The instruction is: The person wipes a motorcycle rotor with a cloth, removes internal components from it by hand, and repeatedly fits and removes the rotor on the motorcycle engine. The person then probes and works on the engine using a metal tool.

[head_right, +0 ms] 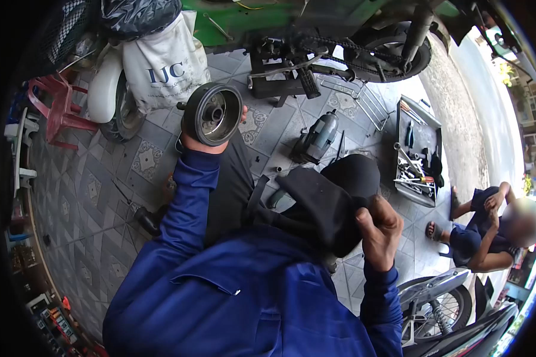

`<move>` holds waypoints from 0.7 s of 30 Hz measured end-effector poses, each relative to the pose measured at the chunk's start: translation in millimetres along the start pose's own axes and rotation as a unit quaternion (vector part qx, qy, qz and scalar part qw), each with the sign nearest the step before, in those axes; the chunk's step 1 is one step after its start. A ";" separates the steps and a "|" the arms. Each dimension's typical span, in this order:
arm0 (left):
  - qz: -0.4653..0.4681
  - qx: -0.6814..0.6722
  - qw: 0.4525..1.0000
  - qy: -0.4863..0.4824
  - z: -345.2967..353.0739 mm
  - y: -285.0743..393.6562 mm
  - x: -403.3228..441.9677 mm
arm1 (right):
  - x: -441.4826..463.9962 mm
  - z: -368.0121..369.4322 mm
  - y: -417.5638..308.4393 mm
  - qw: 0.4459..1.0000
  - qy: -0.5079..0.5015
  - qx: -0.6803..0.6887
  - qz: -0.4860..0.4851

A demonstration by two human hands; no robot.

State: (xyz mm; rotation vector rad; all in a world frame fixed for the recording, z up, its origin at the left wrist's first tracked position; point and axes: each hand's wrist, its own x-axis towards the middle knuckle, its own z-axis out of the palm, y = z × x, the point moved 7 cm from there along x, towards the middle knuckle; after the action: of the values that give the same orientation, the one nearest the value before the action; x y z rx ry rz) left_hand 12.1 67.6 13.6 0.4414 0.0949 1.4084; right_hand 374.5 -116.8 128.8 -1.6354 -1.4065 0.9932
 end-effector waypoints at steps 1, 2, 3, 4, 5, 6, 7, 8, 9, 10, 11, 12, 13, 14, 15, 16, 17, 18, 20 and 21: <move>0.002 0.032 0.998 0.049 -1.8 2.6 0.3 | 2.1 1.5 -13.1 0.998 -0.006 0.014 -0.058; 0.001 0.063 0.993 0.102 -8.9 3.5 -6.1 | 3.9 3.9 -40.9 0.978 0.069 0.018 -0.196; -0.001 -0.004 0.997 0.081 -10.7 -21.0 -19.1 | -2.0 -15.3 -72.2 0.975 0.074 -0.035 -0.208; -0.002 0.002 0.997 0.082 -11.4 -15.8 -21.2 | 1.5 -12.1 -64.2 0.983 0.094 -0.022 -0.154; 0.000 -0.014 0.998 0.056 -6.9 -9.8 -17.6 | 6.4 -7.8 -54.3 0.988 0.116 -0.007 -0.106; 0.002 -0.031 0.999 0.029 -2.2 -3.4 -12.6 | 14.5 -0.1 -49.6 0.995 0.055 -0.055 -0.069; -0.005 -0.026 0.999 0.019 -0.6 -4.0 -10.7 | 16.1 -4.1 -49.8 0.993 0.063 0.081 -0.059; -0.002 -0.028 0.999 0.020 -2.2 -3.1 -8.9 | 16.1 -8.3 -48.6 0.973 0.068 0.215 -0.045; -0.017 -0.063 0.997 0.044 -6.5 -6.7 -11.4 | 9.2 -16.8 -46.1 0.968 0.161 0.188 -0.046; -0.033 -0.097 0.993 0.063 -6.1 -10.2 -12.1 | 12.5 -12.0 -44.5 0.982 0.133 0.130 -0.025; 0.022 -0.004 0.997 0.079 -10.0 -5.3 -10.8 | 17.6 -8.6 -42.1 0.991 0.107 0.073 -0.011; 0.020 -0.006 0.997 0.074 -8.1 -5.5 -7.9 | 20.6 4.6 -32.8 0.986 0.025 0.153 0.067; 0.005 -0.020 0.999 0.037 -2.8 -7.6 -7.5 | 18.1 13.4 -24.4 0.962 0.015 0.247 0.115; -0.009 -0.034 0.999 0.002 1.9 -9.8 -9.0 | 15.0 28.8 -17.4 0.927 0.003 0.337 0.162; -0.011 -0.037 0.999 0.003 1.7 -10.3 -10.9 | 16.4 41.4 -26.3 0.913 -0.016 0.378 0.152; -0.021 -0.024 0.999 -0.004 2.5 -11.6 -12.8 | 17.3 55.5 -35.9 0.901 0.006 0.404 0.159; -0.030 -0.011 0.999 -0.011 4.0 -13.1 -13.9 | 20.4 66.7 -48.0 0.887 0.028 0.431 0.164; -0.031 -0.011 0.999 -0.012 7.6 -15.7 -16.9 | 27.1 75.3 -39.9 0.878 -0.037 0.463 0.119; 0.105 0.199 0.974 -0.004 20.2 -4.4 -30.2 | 40.0 91.0 -32.8 0.904 -0.021 0.428 -0.002; 0.199 0.397 0.894 -0.058 44.8 5.9 -37.5 | 44.4 99.4 -31.5 0.937 0.027 0.347 -0.032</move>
State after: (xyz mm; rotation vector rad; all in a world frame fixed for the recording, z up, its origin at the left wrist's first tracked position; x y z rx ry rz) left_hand 14.5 21.1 49.4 1.2804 0.5203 1.7061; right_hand 275.7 -63.9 111.9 -1.0699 -0.9053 1.2171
